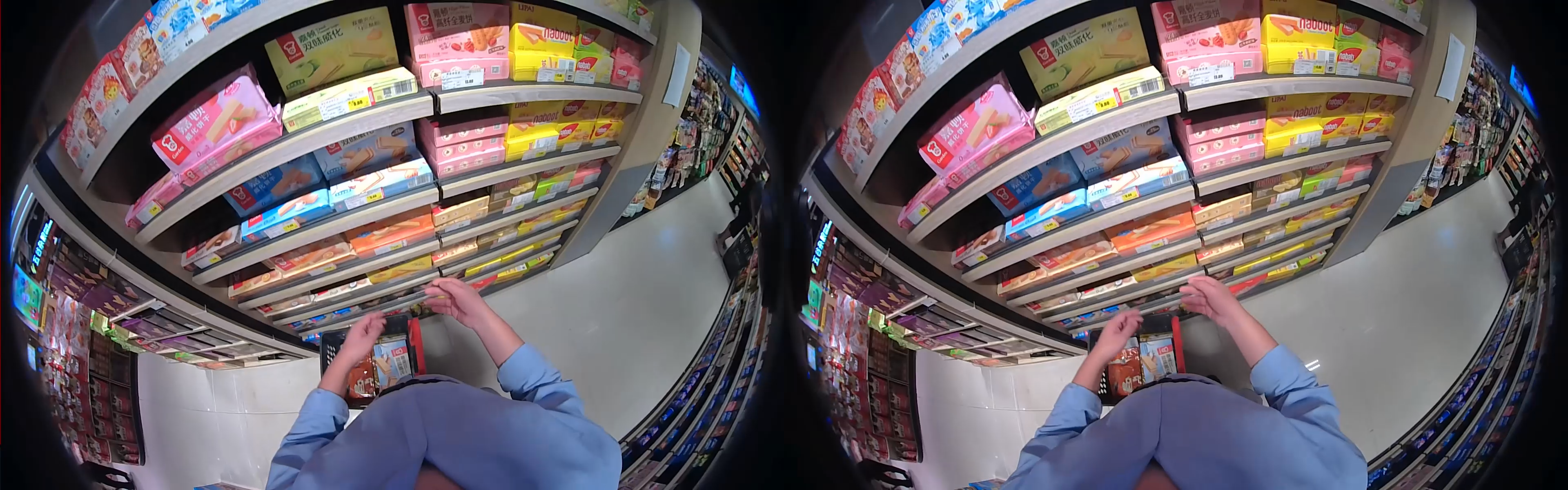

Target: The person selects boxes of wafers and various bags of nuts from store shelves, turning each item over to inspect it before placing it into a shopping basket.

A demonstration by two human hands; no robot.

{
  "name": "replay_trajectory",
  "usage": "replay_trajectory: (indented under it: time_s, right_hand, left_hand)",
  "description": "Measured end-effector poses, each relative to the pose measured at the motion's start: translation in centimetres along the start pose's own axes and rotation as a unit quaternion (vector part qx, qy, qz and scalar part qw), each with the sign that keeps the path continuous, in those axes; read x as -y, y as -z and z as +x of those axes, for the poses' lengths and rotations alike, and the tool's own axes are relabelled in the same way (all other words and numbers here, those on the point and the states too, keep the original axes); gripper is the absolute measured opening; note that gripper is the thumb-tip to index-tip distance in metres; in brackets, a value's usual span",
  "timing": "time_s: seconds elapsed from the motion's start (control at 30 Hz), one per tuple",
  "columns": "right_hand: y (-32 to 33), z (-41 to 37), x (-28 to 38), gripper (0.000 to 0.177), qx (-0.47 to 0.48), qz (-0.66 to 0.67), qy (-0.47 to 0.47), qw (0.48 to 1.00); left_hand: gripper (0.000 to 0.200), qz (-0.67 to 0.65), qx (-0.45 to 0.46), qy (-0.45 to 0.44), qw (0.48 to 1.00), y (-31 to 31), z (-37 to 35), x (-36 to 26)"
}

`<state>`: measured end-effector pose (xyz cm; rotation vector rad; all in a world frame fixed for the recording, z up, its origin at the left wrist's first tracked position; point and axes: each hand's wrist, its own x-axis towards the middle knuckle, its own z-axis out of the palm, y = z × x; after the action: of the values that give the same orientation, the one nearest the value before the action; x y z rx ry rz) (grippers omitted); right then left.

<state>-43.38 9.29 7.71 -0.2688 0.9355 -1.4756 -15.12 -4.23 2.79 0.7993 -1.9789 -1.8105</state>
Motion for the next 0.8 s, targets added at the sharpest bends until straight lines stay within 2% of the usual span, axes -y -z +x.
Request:
replay_trajectory:
  time_s: [0.07,0.17,0.3,0.37,0.4,0.43,0.47,0.53,0.6,0.63,0.73,0.77,0.8]
  right_hand:
    - [1.3,-0.4,0.1,0.019,-0.003,0.011,-0.012,1.0]
    - [2.7,-0.5,0.8,0.019,-0.014,0.001,-0.029,0.999]
    - [4.3,1.4,1.0,0.022,0.037,0.017,-0.005,0.999]
    - [2.6,1.4,1.1,0.031,0.037,0.02,0.001,0.999]
    - [2.8,2.9,-0.9,0.037,0.008,-0.105,0.031,0.994]
    - [3.5,5.4,-4.5,0.043,-0.019,-0.227,0.058,0.972]
    - [3.7,6.5,-7.9,0.049,-0.044,-0.346,0.085,0.933]
    - [2.5,5.1,-13.2,0.053,-0.11,-0.377,0.055,0.918]
    - [6.9,8.9,-25.1,0.036,-0.072,-0.302,0.015,0.95]
    - [5.7,6.9,-24.5,0.02,-0.088,-0.311,-0.114,0.939]
    - [6.4,5.8,-24.7,0.017,-0.038,-0.248,-0.062,0.966]
    - [4.6,3.5,-20.1,0.016,0.01,-0.253,-0.143,0.957]
    - [5.0,3.3,-20.2,0.017,0.021,-0.242,-0.141,0.96]
  left_hand:
    - [0.037,0.021,0.009,0.044,0.999,-1.4,-1.2,3.1]
    - [0.04,0.068,0.112,0.127,0.983,-2.4,-2.7,2.2]
    - [0.045,0.1,0.071,0.107,0.987,-3.7,-2.9,3.4]
    - [0.05,0.07,0.034,0.153,0.985,-5.3,-3.0,1.8]
    - [0.052,0.055,0.015,0.177,0.983,-6.3,-3.2,1.3]
    - [0.06,0.054,0.003,0.162,0.985,-6.8,-3.0,4.8]
    - [0.062,0.05,-0.008,0.178,0.983,-8.1,-3.3,3.9]
    - [0.045,0.083,-0.036,0.234,0.968,-10.6,-3.5,5.7]
    - [0.043,0.032,0.068,0.276,0.958,-11.7,-3.4,8.1]
    - [0.043,0.002,0.117,0.297,0.948,-12.1,-3.7,9.8]
    - [0.033,0.079,0.079,0.188,0.976,-12.5,-5.3,16.3]
    - [0.031,0.057,0.083,0.141,0.985,-12.6,-5.4,17.0]
    - [0.03,0.034,0.073,0.162,0.984,-12.7,-5.6,15.8]
